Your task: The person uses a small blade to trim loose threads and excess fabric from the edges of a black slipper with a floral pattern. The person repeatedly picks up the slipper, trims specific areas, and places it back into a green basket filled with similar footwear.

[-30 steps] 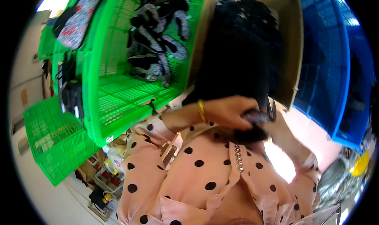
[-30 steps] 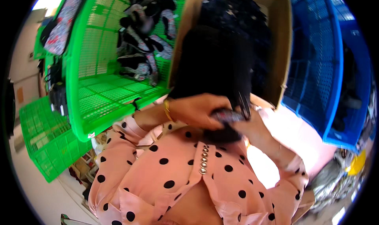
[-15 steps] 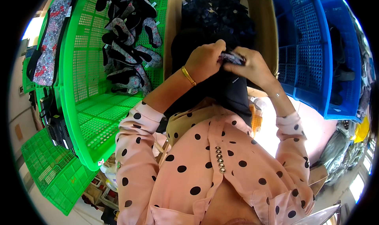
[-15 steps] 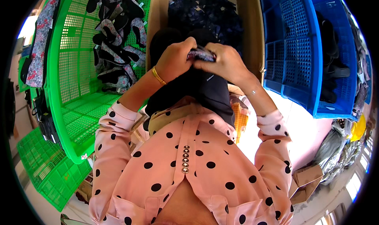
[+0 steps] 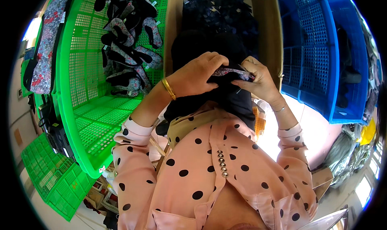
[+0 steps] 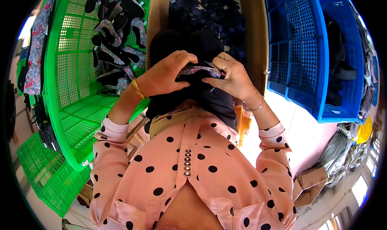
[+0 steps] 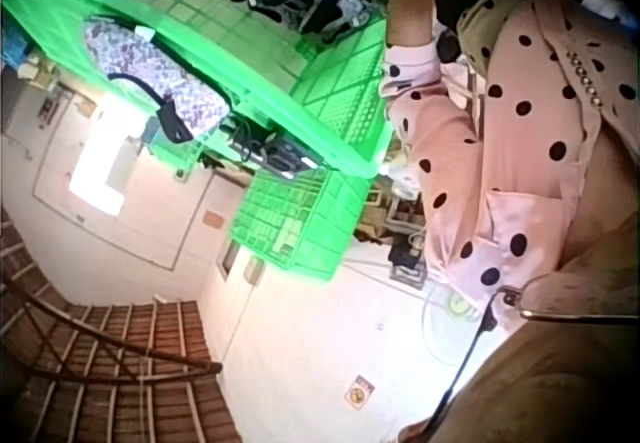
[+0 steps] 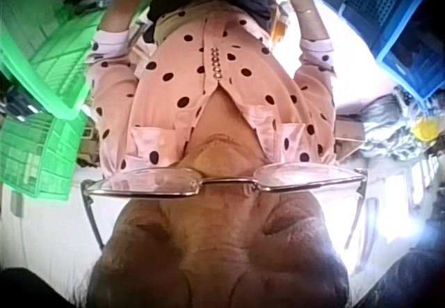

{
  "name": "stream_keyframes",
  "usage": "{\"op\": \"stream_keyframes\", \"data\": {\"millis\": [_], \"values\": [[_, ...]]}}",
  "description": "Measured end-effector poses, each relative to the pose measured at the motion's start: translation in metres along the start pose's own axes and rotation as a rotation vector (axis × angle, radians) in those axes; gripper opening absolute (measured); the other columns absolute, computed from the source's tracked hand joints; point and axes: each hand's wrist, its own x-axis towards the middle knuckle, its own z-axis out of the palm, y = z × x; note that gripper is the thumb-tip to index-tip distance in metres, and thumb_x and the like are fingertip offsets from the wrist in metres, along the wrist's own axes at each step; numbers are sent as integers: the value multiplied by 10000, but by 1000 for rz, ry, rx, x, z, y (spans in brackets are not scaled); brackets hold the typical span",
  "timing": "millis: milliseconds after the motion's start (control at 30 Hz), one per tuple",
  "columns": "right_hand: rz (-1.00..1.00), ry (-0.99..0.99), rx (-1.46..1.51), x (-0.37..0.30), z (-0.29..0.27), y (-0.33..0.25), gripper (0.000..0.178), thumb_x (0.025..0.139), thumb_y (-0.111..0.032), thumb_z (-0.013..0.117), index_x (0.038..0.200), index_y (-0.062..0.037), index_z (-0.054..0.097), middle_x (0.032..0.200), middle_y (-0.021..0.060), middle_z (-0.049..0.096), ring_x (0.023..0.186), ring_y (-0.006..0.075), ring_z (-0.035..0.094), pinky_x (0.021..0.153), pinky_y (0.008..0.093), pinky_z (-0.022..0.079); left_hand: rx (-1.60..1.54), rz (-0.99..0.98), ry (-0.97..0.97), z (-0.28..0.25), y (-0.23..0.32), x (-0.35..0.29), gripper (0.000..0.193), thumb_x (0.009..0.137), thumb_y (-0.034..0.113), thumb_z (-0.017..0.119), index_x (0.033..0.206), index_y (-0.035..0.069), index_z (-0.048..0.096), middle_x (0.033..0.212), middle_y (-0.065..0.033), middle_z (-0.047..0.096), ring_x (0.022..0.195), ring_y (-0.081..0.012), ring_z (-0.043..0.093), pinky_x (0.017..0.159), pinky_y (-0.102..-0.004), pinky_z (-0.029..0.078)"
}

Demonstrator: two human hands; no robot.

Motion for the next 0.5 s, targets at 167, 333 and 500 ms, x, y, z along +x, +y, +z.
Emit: {"op": "stream_keyframes", "data": {"millis": [167, 333, 500], "values": [[-30, 174, -127, 17, 7, 4, 284, 681, -72, 830, 758, -42, 559, 718, 69, 478, 645, 223, 495, 578, 311, 413, 166, 18, 113, 12, -16, 5, 434, 703, -71, 693, 1074, 32, 493, 973, -151, 558, 942, -357, 558, 826, -426, 466], [-1, 454, -327, 40, 16, 12, 269, 704, -82, 794, 781, -53, 537, 719, 98, 514, 604, 291, 545, 525, 367, 429, 255, 48, 390, 24, -33, 25, 362, 694, -99, 655, 1000, 32, 512, 913, -148, 547, 863, -355, 563, 767, -416, 473], [17, 349, -597, 57, 23, -2, 221, 754, -117, 731, 776, -60, 519, 687, 113, 553, 623, 329, 599, 540, 406, 464, 311, -123, 526, 16, -55, 39, 376, 628, -114, 644, 938, 48, 507, 857, -132, 529, 823, -362, 561, 711, -410, 472]]}}
